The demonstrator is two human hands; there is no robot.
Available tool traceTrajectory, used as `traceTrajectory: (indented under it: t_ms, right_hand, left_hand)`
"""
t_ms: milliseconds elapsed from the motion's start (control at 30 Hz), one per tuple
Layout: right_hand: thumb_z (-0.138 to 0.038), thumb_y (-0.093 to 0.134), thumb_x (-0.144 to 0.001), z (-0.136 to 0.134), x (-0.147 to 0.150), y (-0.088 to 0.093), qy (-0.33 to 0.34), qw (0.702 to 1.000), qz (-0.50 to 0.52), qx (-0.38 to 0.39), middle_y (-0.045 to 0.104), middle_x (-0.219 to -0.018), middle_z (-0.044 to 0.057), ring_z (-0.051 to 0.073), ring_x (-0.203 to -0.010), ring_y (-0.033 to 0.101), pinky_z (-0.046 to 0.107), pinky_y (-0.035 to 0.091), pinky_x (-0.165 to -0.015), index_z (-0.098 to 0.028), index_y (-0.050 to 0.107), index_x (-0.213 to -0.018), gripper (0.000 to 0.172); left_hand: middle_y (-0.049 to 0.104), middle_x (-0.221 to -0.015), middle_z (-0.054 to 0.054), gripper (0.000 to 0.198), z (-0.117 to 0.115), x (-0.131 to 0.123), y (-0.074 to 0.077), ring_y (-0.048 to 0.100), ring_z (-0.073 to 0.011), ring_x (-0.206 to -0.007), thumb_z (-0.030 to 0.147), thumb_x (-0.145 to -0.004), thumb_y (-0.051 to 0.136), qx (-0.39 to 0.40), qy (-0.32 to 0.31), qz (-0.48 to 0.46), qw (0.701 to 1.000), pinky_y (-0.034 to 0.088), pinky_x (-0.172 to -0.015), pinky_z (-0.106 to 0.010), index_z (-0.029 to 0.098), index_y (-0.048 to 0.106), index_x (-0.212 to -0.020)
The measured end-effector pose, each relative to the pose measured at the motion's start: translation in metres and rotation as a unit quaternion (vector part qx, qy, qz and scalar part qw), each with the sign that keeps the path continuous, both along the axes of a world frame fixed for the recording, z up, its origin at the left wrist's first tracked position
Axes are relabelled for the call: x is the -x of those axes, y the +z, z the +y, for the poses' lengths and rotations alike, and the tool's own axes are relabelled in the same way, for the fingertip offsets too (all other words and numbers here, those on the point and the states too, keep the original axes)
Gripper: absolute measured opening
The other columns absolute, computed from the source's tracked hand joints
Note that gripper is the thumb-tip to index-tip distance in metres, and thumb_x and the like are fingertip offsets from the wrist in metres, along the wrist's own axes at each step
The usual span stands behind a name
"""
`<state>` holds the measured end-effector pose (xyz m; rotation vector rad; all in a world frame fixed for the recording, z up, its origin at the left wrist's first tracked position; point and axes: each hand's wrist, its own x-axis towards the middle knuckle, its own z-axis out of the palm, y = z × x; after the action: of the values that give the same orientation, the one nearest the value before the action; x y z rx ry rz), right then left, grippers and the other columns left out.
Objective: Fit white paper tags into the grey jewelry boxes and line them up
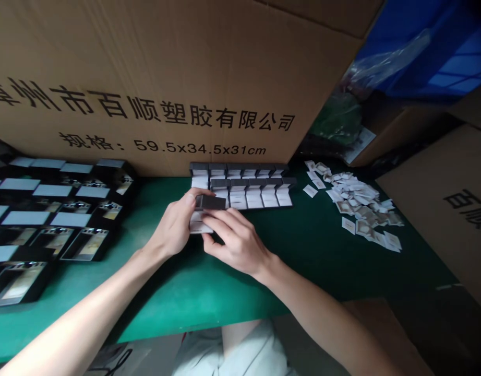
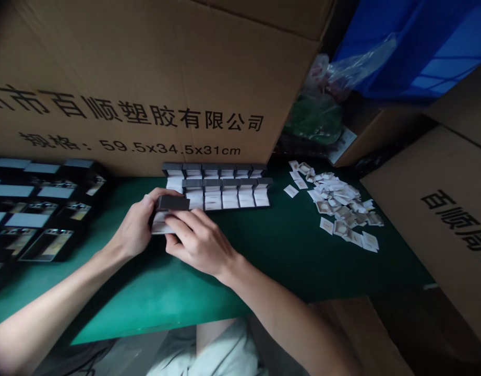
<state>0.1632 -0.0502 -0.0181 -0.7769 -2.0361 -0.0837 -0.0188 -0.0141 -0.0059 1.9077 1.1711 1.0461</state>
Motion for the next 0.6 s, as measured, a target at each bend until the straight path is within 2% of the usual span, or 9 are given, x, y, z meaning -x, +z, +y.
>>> traceTrajectory:
  t_ms: [133,233,333,467,600]
  right_hand:
    - [-0.012,0.062,-0.095,-0.003,0.003,-0.002,-0.007,0.999,0.041,0.012,0.075,-0.114,0.011,0.021,-0.102,0.073,0.033,0.063,-0.097,-0.017,0.071,-0.111,0.019]
    - [-0.017,0.065,-0.097,-0.007,0.005,-0.001,-0.019,0.994,0.089,0.057,0.069,-0.102,0.01,0.017,-0.094,0.072,0.028,0.064,-0.088,-0.018,0.072,-0.102,0.008]
    - [-0.022,0.068,-0.097,-0.01,0.008,0.0,-0.025,0.984,0.142,0.106,0.068,-0.1,0.008,0.017,-0.094,0.071,0.028,0.064,-0.086,-0.021,0.071,-0.1,0.004]
    - [-0.021,0.071,-0.095,-0.01,0.011,0.003,-0.013,0.966,0.205,0.159,0.071,-0.106,0.006,0.016,-0.091,0.071,0.029,0.063,-0.085,-0.023,0.068,-0.105,0.011]
    - [-0.023,0.079,-0.088,-0.01,0.014,0.004,-0.014,0.942,0.249,0.226,0.074,-0.101,0.003,0.014,-0.081,0.068,0.028,0.061,-0.078,-0.022,0.069,-0.104,0.019]
  left_hand:
    - [0.076,-0.101,-0.005,0.058,0.001,0.001,-0.001,0.07,-0.0243,-0.089,0.06,-0.106,0.026,0.014,0.0,-0.014,1.0,0.056,-0.083,-0.033,0.021,0.067,-0.119]
    - [0.076,-0.097,-0.004,0.059,0.0,0.001,0.0,0.069,-0.0228,-0.084,0.061,-0.106,0.026,0.021,-0.002,-0.019,1.0,0.056,-0.079,-0.032,0.019,0.065,-0.12]
    - [0.077,-0.104,-0.006,0.059,-0.001,0.001,-0.001,0.07,-0.0237,-0.089,0.062,-0.106,0.027,0.011,0.007,-0.041,0.999,0.057,-0.083,-0.034,0.018,0.063,-0.122]
    - [0.077,-0.108,-0.008,0.056,-0.001,-0.001,-0.004,0.072,-0.0243,-0.092,0.063,-0.105,0.03,0.007,0.018,-0.081,0.997,0.058,-0.083,-0.035,0.021,0.061,-0.127]
    - [0.076,-0.103,-0.008,0.059,-0.002,-0.002,-0.005,0.071,-0.0229,-0.083,0.066,-0.104,0.03,-0.008,0.045,-0.097,0.994,0.057,-0.072,-0.034,0.021,0.06,-0.127]
